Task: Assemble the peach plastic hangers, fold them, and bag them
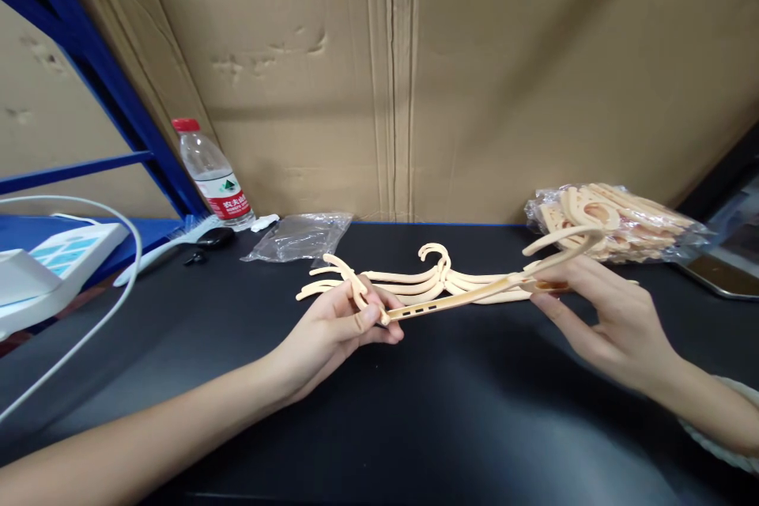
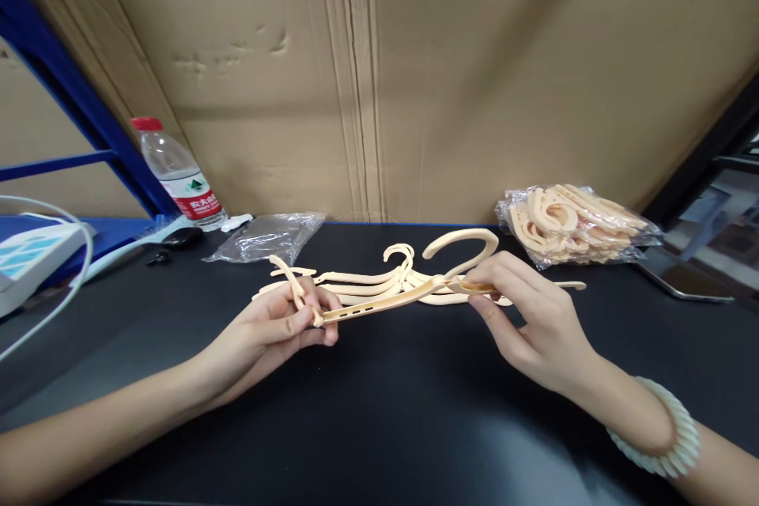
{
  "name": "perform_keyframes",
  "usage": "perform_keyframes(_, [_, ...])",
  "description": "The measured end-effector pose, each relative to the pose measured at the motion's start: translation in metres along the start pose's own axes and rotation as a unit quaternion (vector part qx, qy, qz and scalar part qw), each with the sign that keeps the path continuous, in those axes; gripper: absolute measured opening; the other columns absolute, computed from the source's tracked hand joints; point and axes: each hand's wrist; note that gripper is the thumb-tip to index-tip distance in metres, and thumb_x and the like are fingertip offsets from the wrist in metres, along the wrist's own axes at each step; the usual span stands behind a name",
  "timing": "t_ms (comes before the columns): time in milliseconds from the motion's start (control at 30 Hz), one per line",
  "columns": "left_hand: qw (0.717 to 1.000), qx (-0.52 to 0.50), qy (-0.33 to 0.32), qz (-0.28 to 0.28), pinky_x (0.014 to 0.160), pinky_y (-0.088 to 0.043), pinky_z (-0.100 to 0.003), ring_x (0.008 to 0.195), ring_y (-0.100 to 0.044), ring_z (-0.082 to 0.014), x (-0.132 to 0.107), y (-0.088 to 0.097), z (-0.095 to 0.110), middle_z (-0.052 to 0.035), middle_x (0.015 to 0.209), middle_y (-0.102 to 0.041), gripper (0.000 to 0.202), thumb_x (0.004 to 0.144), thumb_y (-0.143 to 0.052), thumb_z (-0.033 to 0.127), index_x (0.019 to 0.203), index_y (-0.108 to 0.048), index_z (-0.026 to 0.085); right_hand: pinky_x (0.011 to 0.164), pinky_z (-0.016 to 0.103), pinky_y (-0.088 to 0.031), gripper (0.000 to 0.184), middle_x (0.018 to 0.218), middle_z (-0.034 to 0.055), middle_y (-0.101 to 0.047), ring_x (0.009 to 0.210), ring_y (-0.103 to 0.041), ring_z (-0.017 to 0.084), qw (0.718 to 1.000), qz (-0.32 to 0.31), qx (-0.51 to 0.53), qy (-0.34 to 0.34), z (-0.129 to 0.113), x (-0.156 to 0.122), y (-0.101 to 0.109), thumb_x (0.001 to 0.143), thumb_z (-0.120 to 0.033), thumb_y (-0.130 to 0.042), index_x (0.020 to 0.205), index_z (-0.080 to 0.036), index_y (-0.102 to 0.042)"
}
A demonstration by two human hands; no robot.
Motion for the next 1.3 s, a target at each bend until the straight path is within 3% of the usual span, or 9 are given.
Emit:
perform_keyframes(300, [1.000, 0.000, 0.021, 0.006, 0.066, -0.049, -0.026, 0.065, -0.060, -0.0117, 0.000, 0.001, 0.000, -0.0021, 0.085, -0.062, 0.015, 0.082, -0.070, 0.021, 0.076, -0.059, 0.014, 0.066, 0.030, -0.051, 0.014, 0.084, 0.0036, -0.063, 0.074, -0.063, 0.019, 1.000, -0.003, -0.005, 0.007, -0.001, -0.002, -0.001, 0.088, -0.013, -0.055, 0.096, -0.024, -0.058])
perform_keyframes(667, [0.997, 0.068, 0.027, 0.020, 0.061, -0.040, -0.023, 0.058, -0.055, -0.0106, -0.002, 0.004, -0.003, 0.0009, 0.062, -0.060, 0.029, 0.076, -0.076, 0.035, 0.075, -0.056, 0.015, 0.072, 0.031, -0.051, 0.015, 0.090, 0.0055, -0.064, 0.083, -0.064, 0.021, 0.999, -0.005, -0.024, 0.027, -0.003, -0.006, -0.006, 0.088, -0.012, -0.054, 0.097, -0.024, -0.058])
perform_keyframes(933, [0.988, 0.128, -0.035, 0.075, 0.057, -0.039, -0.026, 0.050, -0.054, -0.0100, -0.007, -0.001, -0.004, 0.0019, 0.067, -0.061, 0.026, 0.077, -0.071, 0.028, 0.072, -0.047, 0.017, 0.073, 0.031, -0.053, 0.022, 0.090, 0.0045, -0.065, 0.081, -0.065, 0.021, 0.999, 0.021, -0.028, 0.042, -0.011, -0.012, -0.011, 0.087, -0.009, -0.055, 0.101, -0.025, -0.059])
perform_keyframes(1133, [0.969, 0.173, -0.072, 0.160, 0.057, -0.035, -0.023, 0.048, -0.046, -0.0082, -0.004, 0.002, -0.008, 0.0070, 0.050, -0.052, 0.020, 0.078, -0.064, 0.020, 0.071, -0.046, 0.018, 0.077, 0.031, -0.053, 0.031, 0.098, 0.0062, -0.068, 0.084, -0.066, 0.020, 0.998, 0.022, -0.015, 0.054, -0.019, -0.022, -0.015, 0.084, -0.005, -0.059, 0.111, -0.022, -0.059])
perform_keyframes(1300, [0.961, 0.161, -0.101, 0.198, 0.061, -0.041, -0.023, 0.055, -0.054, -0.0095, -0.001, 0.002, -0.013, 0.0051, 0.055, -0.058, 0.016, 0.077, -0.065, 0.019, 0.072, -0.050, 0.017, 0.075, 0.029, -0.052, 0.026, 0.095, 0.0066, -0.067, 0.081, -0.065, 0.018, 0.998, 0.017, -0.040, 0.050, -0.020, -0.019, -0.016, 0.088, -0.008, -0.057, 0.112, -0.019, -0.059])
Point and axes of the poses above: each hand's wrist, its own x-axis towards the middle knuckle, its own y-axis out of the back of the hand, z = x × y
